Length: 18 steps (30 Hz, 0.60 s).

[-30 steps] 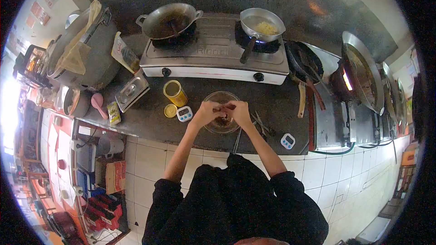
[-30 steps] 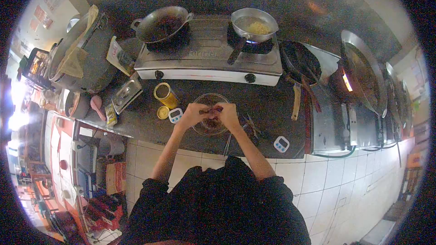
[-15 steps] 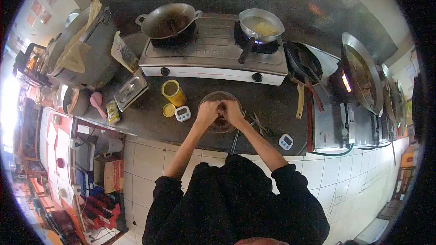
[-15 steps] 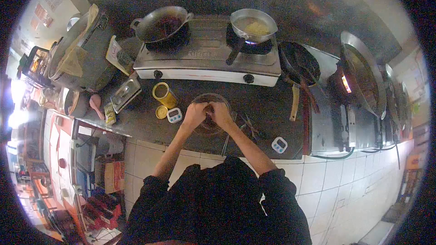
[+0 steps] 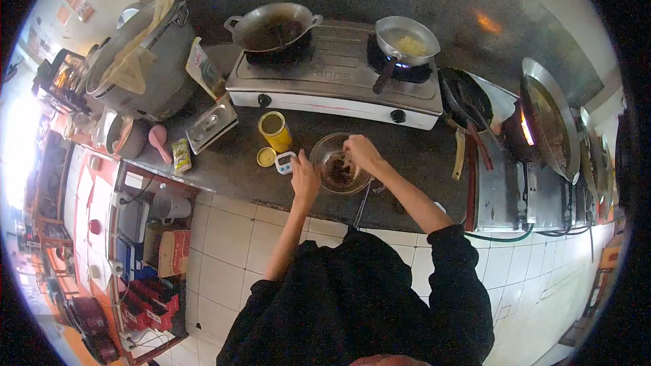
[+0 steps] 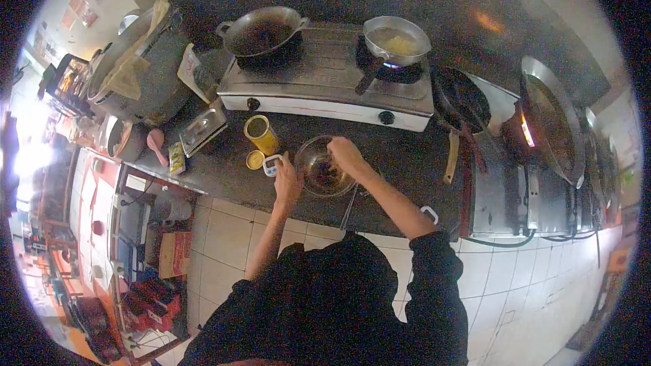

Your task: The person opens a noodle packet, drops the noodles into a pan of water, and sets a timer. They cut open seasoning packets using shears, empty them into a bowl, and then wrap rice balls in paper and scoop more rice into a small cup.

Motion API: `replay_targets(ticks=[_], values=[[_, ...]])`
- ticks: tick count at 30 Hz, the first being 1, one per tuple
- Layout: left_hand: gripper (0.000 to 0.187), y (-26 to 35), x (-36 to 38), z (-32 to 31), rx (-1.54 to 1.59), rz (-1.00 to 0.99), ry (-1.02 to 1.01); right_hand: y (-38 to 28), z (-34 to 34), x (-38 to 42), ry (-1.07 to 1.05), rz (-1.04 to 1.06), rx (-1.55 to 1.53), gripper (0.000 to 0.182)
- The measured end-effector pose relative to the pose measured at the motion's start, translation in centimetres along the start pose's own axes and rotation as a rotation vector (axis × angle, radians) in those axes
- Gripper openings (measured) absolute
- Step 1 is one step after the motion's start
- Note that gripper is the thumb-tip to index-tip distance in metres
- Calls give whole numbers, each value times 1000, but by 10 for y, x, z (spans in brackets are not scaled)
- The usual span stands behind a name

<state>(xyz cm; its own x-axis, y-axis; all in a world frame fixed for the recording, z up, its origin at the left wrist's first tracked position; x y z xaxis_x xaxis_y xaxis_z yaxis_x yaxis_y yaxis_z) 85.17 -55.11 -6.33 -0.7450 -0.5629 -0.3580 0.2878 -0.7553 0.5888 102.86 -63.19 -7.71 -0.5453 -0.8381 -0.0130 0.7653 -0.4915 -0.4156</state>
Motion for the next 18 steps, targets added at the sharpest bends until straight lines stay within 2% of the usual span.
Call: replay_targets(ticks=[1,4,5,7,10,11,14,16,18], values=[[44,-15,6,-11,8,95,-87,3,3,0,-4,17,0,12],[41,-37,10,-21,164,-71,-98,4,2,0,-27,-15,213,11],[41,-40,13,-26,147,-57,-51,4,1,1,-36,-39,289,11],[41,-33,15,-29,114,-29,39,10,-4,0,80,37,216,13],[45,-47,17,-36,303,47,-45,24,-10,7,275,177,90,13],[45,-51,20,-37,280,26,-30,27,-13,10,343,227,44,13],[42,-36,31,-20,221,-38,42,8,18,46,467,-193,-449,12],[42,-40,42,-14,177,-92,137,17,19,75,518,-444,-1065,16],[39,-48,54,7,291,-82,33,28,17,119,489,-545,-1552,19]])
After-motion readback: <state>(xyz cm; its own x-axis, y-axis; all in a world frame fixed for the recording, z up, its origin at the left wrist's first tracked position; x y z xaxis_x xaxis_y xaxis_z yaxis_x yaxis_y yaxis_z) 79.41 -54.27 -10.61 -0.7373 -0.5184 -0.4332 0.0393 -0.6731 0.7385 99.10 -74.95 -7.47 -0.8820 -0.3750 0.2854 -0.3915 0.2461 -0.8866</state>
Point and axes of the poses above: each hand's wrist, its own x-axis away from the middle knuckle, its own z-axis out of the back of the hand, y = z × x, the point moved 1 cm from there along -x, towards the middle knuckle, and after that the axes turned 15 degrees about -z, right-handed, at the moved point
